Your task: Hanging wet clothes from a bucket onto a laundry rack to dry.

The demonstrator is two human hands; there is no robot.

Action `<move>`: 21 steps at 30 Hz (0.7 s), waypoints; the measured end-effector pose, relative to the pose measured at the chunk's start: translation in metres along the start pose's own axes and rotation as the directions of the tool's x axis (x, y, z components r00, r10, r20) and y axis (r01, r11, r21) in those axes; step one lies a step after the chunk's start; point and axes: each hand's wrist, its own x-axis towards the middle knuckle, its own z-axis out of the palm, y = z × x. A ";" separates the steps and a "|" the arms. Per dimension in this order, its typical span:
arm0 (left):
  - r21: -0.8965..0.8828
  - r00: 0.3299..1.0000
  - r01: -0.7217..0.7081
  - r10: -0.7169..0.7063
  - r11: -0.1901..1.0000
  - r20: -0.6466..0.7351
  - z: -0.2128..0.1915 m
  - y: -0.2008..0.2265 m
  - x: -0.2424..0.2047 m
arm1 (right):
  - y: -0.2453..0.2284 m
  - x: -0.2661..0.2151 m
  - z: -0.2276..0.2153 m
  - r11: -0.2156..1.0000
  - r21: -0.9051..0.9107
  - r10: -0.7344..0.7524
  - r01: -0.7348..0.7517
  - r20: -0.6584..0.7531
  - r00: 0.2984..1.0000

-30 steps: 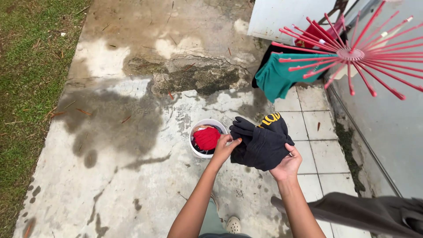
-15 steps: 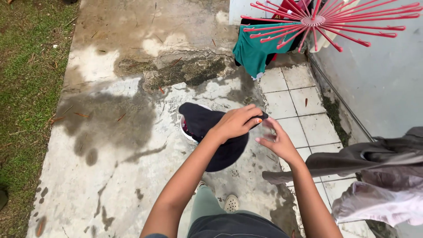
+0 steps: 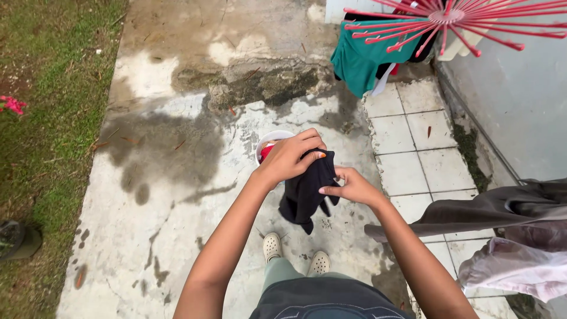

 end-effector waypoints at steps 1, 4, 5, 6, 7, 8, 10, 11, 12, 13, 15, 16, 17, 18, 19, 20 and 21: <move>-0.004 1.000 0.014 -0.014 1.000 0.002 0.004 -0.005 -0.007 | -0.006 -0.005 -0.001 1.000 0.007 0.008 -0.008 0.010 1.000; 0.005 0.997 0.009 -0.009 1.000 -0.078 0.010 -0.025 -0.019 | -0.033 -0.014 -0.009 0.892 -0.413 -0.221 0.183 -0.046 0.974; 0.044 0.982 -0.015 0.023 0.999 -0.188 0.011 -0.033 -0.023 | -0.045 -0.020 -0.010 0.857 -0.475 -0.280 0.200 -0.104 0.954; 0.081 0.953 -0.036 0.059 0.996 -0.298 0.015 -0.041 -0.026 | -0.057 -0.028 -0.013 0.816 -0.539 -0.339 0.208 -0.157 0.927; 0.075 0.953 -0.038 0.059 0.996 -0.297 0.019 -0.046 -0.027 | -0.068 -0.032 -0.014 0.817 -0.540 -0.335 0.201 -0.160 0.929; -0.081 0.952 0.036 -0.059 0.996 -0.300 0.021 -0.051 -0.027 | -0.080 -0.036 -0.016 0.773 -0.553 -0.453 0.311 -0.137 0.881; -0.236 0.943 0.108 -0.174 0.966 -0.283 0.022 -0.050 -0.022 | -0.099 -0.040 -0.020 0.715 -0.564 -0.564 0.414 -0.114 0.818; -0.339 0.960 0.086 -0.169 0.937 -0.223 0.020 -0.044 -0.017 | -0.106 -0.041 -0.022 0.700 -0.550 -0.561 0.456 -0.029 0.827; -0.443 0.974 0.075 -0.161 0.894 -0.159 0.020 -0.036 -0.014 | -0.112 -0.044 -0.022 0.691 -0.530 -0.551 0.492 0.055 0.833; -0.447 0.975 0.078 -0.163 0.891 -0.154 0.017 -0.027 -0.010 | -0.112 -0.045 -0.022 0.695 -0.529 -0.546 0.487 0.052 0.836; -0.521 0.976 0.018 -0.128 0.853 -0.175 0.007 -0.010 0.000 | -0.112 -0.044 -0.022 0.769 -0.628 -0.099 0.121 0.070 0.993; -0.521 0.977 0.013 -0.122 0.853 -0.175 -0.001 0.000 0.004 | -0.094 -0.038 -0.022 0.767 -0.630 -0.101 0.119 0.065 0.993; -0.426 0.973 0.015 -0.112 0.904 -0.202 -0.010 0.011 0.007 | -0.076 -0.031 -0.022 0.865 -0.501 -0.023 0.017 -0.006 1.000; -0.330 0.968 0.023 -0.104 0.944 -0.228 -0.017 0.022 0.009 | -0.057 -0.027 -0.021 0.933 -0.351 0.069 -0.086 -0.060 0.996; -0.333 0.968 0.022 -0.103 0.943 -0.228 -0.021 0.026 0.010 | -0.032 -0.023 -0.026 0.932 -0.352 0.071 -0.088 -0.062 0.996; -0.264 0.968 -0.010 -0.057 0.965 -0.244 -0.027 0.029 0.010 | -0.007 -0.016 -0.031 0.924 -0.357 0.107 -0.137 -0.102 0.989; -0.193 0.967 -0.041 -0.010 0.980 -0.256 -0.033 0.033 0.010 | 0.018 -0.009 -0.035 0.914 -0.361 0.143 -0.186 -0.142 0.980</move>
